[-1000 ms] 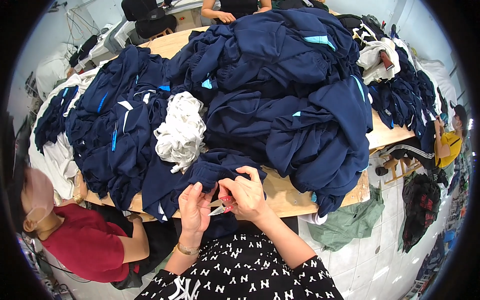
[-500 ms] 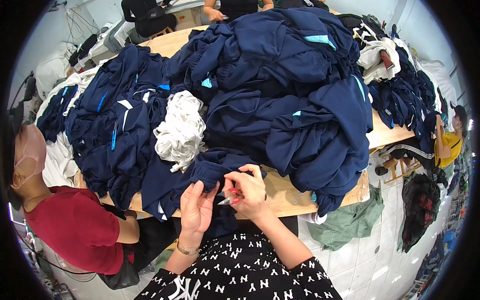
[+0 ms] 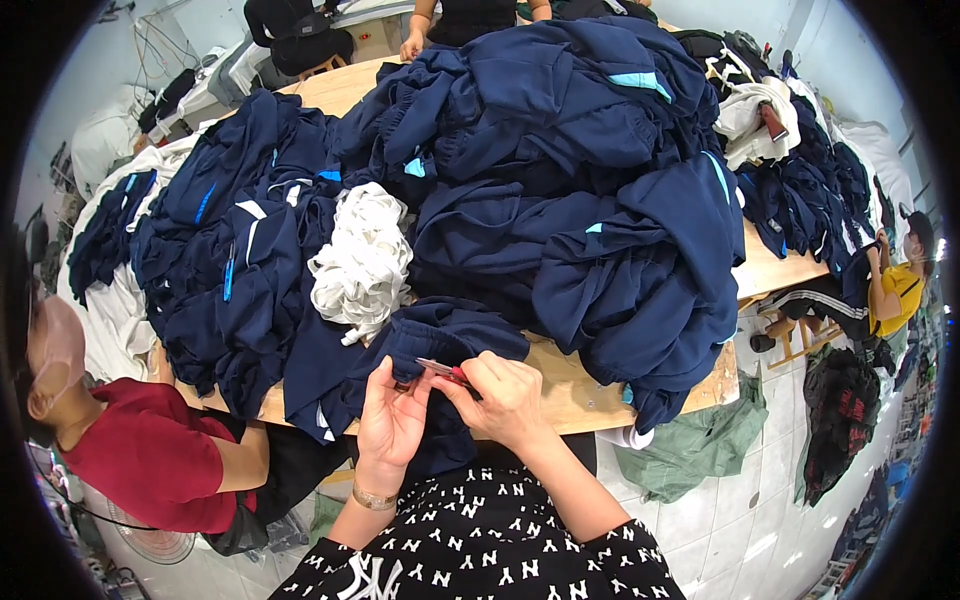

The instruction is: Trimming excess threads and inspecting dark blue garments at a textile manufacturing facility.

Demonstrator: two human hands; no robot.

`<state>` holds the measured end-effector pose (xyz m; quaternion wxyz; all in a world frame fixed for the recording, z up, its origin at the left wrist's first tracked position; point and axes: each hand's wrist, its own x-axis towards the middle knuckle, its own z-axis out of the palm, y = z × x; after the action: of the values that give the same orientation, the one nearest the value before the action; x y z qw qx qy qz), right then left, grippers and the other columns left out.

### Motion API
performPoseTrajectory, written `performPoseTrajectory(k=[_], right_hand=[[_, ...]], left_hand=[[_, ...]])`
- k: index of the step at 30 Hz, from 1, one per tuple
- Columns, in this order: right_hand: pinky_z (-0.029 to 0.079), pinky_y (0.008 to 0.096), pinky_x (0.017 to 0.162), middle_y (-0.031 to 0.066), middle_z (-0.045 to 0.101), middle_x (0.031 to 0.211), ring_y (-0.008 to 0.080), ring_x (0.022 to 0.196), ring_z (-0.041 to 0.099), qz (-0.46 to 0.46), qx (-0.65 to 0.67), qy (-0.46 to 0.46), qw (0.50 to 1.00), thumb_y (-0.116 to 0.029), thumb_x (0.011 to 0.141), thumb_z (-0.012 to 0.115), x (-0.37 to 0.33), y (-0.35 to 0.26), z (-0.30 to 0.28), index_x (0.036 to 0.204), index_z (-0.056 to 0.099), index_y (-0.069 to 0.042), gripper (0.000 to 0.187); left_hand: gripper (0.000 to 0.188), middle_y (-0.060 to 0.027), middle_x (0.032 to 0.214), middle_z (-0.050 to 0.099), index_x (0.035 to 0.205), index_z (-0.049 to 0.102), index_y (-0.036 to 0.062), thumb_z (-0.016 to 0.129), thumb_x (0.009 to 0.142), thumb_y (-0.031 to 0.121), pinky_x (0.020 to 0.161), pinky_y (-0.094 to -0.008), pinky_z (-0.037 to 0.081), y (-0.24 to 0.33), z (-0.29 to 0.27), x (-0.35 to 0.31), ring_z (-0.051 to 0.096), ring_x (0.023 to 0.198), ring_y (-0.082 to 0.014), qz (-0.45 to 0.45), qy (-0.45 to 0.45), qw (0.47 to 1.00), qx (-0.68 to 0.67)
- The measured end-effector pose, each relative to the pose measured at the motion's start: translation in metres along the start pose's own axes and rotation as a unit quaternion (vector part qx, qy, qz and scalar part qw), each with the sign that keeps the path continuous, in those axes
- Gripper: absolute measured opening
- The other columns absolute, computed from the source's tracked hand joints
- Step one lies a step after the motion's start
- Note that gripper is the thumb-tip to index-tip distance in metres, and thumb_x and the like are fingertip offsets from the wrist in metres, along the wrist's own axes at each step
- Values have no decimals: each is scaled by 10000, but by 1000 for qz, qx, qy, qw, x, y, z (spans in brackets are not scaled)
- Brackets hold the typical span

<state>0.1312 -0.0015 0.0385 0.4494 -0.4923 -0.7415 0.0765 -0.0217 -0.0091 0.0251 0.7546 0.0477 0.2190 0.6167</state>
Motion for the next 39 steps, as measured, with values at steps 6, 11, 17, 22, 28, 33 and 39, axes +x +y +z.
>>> performPoseTrajectory(k=[6,11,17,22,28,33,39], right_hand=[[380,309,429,45,496,565,221,436,494,-16,-39,-12,999,-292,678,778,0,-1,4,658,534,-69,332],[370,314,425,44,486,557,222,427,479,-15,-52,-15,998,-297,683,774,0,0,4,645,527,-72,336],[363,314,426,38,475,543,221,422,467,-24,-46,-18,999,-303,679,771,2,0,0,618,510,-77,350],[353,313,432,38,470,535,226,423,460,-33,-43,-15,998,-294,680,770,4,4,0,619,512,-82,340],[360,311,436,41,477,538,230,431,474,-13,-29,-18,999,-290,671,777,2,5,0,632,522,-79,333],[365,314,442,36,481,540,225,439,483,-7,-14,-26,1000,-316,678,771,2,7,-2,639,534,-79,337],[360,310,449,27,482,541,217,441,483,-22,-30,-53,998,-342,692,756,4,5,-4,640,540,-88,339]], left_hand=[[241,-83,1048,632,1041,590,19,474,957,212,863,-320,504,-3,2,-2,595,962,-185,12,-7,999,30],[239,-81,1043,632,1048,588,21,471,957,208,893,-325,485,-5,4,-3,589,966,-185,14,-7,1000,24],[239,-88,1035,633,1037,590,8,468,957,198,906,-329,475,-7,3,-4,588,973,-192,29,-17,999,37],[243,-91,1035,634,1036,591,-5,458,960,183,909,-330,470,-8,9,-3,593,970,-189,52,-39,995,70],[249,-97,1050,629,1042,588,-16,445,964,172,913,-337,468,-8,9,-2,591,982,-193,57,-60,994,74],[260,-102,1062,625,1062,583,-22,442,966,175,924,-338,467,-8,9,-1,589,993,-196,57,-23,996,70],[234,-101,1009,631,1008,593,-18,451,963,163,890,-332,482,-8,12,-2,604,941,-194,72,-42,992,92]])
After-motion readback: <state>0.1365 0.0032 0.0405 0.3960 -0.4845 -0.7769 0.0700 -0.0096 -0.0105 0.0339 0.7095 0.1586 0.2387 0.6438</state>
